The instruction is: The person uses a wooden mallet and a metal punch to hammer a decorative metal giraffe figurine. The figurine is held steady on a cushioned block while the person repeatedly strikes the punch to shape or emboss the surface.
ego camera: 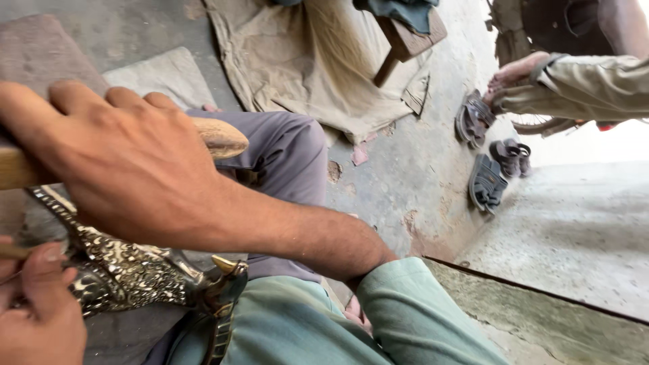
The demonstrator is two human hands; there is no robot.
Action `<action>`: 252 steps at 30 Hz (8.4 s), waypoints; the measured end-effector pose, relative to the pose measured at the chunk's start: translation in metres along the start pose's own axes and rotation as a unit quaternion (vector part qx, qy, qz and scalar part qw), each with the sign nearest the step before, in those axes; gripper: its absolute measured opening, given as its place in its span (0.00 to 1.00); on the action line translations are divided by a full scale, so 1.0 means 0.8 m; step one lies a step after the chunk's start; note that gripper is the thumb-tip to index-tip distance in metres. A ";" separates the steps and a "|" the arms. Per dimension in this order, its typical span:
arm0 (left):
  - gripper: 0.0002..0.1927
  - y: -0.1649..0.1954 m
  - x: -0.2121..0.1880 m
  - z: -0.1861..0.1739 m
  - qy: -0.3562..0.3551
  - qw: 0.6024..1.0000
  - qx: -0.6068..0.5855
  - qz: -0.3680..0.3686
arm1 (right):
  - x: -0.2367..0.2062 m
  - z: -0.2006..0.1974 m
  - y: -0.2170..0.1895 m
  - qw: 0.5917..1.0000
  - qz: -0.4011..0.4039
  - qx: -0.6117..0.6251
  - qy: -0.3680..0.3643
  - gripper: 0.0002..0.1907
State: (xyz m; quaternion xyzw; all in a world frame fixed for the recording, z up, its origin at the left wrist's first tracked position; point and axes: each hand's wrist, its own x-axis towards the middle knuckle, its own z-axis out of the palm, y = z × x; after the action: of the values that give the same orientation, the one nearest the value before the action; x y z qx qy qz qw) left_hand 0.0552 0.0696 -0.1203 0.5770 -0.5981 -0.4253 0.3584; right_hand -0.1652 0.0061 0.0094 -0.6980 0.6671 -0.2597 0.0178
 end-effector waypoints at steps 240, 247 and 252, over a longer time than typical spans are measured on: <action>0.14 0.068 -0.036 -0.049 0.069 0.991 0.048 0.104 | 0.008 -0.042 -0.029 0.929 -0.218 -0.132 -0.269 0.12; 0.11 0.069 -0.040 -0.047 0.102 0.992 0.041 0.067 | 0.020 -0.041 -0.039 0.901 -0.230 -0.191 -0.313 0.10; 0.10 0.067 -0.043 -0.047 0.116 0.990 0.049 0.069 | 0.031 -0.036 -0.052 0.903 -0.224 -0.167 -0.326 0.10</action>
State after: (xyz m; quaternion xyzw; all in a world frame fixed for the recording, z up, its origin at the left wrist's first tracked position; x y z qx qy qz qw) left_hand 0.0717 0.0989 -0.0543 0.5970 -0.6108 -0.2999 0.4249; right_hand -0.1385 -0.0035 0.0584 -0.8675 0.4836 0.1008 0.0588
